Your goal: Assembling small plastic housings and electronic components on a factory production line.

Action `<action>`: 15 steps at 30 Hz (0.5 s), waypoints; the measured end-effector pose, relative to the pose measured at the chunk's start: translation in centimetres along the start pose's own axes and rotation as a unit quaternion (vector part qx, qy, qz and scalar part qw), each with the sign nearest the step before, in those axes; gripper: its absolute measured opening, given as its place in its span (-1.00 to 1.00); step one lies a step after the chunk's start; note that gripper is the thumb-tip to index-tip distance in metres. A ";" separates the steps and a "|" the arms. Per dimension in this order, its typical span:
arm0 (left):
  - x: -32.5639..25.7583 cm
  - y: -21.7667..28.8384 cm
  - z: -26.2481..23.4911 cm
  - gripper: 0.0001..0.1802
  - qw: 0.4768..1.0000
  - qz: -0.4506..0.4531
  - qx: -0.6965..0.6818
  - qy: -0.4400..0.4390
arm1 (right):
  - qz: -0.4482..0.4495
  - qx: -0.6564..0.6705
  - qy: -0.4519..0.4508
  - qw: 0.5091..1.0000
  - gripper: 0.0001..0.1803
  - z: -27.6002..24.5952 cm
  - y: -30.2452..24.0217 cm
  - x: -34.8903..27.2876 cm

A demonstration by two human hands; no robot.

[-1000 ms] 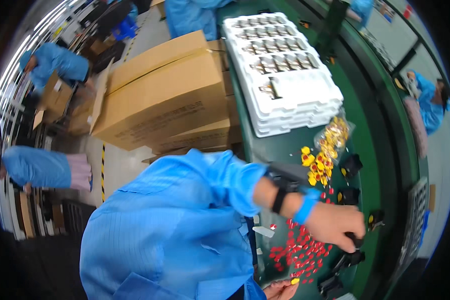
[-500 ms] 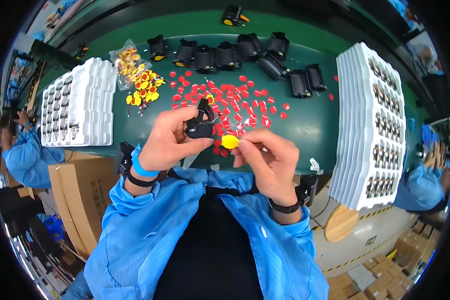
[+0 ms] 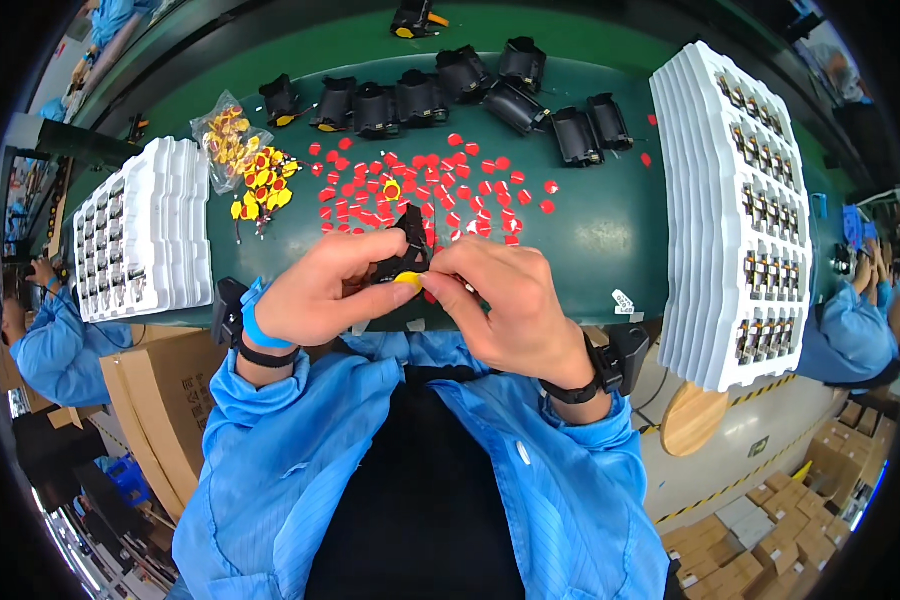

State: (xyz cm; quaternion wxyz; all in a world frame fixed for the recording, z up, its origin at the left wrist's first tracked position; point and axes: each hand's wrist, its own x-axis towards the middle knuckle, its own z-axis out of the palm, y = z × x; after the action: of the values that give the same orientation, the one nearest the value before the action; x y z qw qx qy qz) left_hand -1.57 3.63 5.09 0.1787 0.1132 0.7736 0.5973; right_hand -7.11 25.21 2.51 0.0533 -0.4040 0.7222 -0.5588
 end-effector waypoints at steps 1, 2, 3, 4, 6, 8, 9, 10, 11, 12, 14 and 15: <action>0.1 -0.1 -0.1 -0.82 1.000 0.026 0.015 0.002 | 0.000 0.005 -0.006 1.000 -0.90 -0.1 0.0 0.1; 0.1 -0.1 -0.3 -0.82 1.000 0.025 0.015 -0.001 | 0.002 0.005 -0.003 1.000 -0.90 -0.1 0.0 0.2; 0.4 0.2 -0.3 -0.84 1.000 0.025 0.007 0.005 | 0.014 0.015 -0.007 1.000 -0.90 -0.4 0.0 0.3; 0.6 0.4 -0.3 -0.85 1.000 0.025 0.000 0.011 | 0.026 0.024 -0.009 0.999 -0.90 -0.6 0.0 0.3; 0.7 0.3 -0.2 -0.85 0.999 0.025 0.006 0.027 | 0.015 0.034 0.014 0.999 -0.89 -0.5 0.0 0.4; 1.1 0.7 0.5 -0.83 0.995 -0.011 -0.087 0.051 | 0.008 0.026 0.055 0.998 -0.75 -0.3 0.2 -0.1; 1.2 0.9 1.3 -0.82 0.990 -0.017 -0.111 0.083 | 0.011 0.003 0.075 0.997 -0.56 -0.3 0.4 -0.5; 1.2 -0.5 1.0 -0.81 0.995 -0.029 -0.058 0.080 | 0.033 0.036 0.065 0.997 -0.48 -0.4 0.4 -0.6; 0.9 -0.2 1.5 -0.78 0.991 -0.029 -0.063 0.115 | 0.011 0.088 0.061 0.994 -0.48 0.2 1.1 -0.5; 0.8 -0.6 1.9 -0.72 0.989 -0.039 -0.072 0.123 | 0.048 0.174 0.041 0.983 -0.49 0.2 1.0 -0.8; -0.6 -1.3 2.1 -0.58 0.973 -0.058 -0.155 0.162 | -0.041 0.193 0.071 0.978 -0.50 1.5 2.1 -0.9; -0.8 -0.9 2.8 -0.59 0.966 -0.046 -0.171 0.188 | -0.029 0.214 0.059 0.975 -0.51 1.3 1.6 -1.0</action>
State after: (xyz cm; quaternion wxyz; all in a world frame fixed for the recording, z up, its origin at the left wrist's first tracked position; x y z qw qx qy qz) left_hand 0.34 5.56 3.68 0.0739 -0.0697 0.6840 0.7224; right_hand -6.61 24.94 0.30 0.0798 -0.3709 0.5754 -0.7246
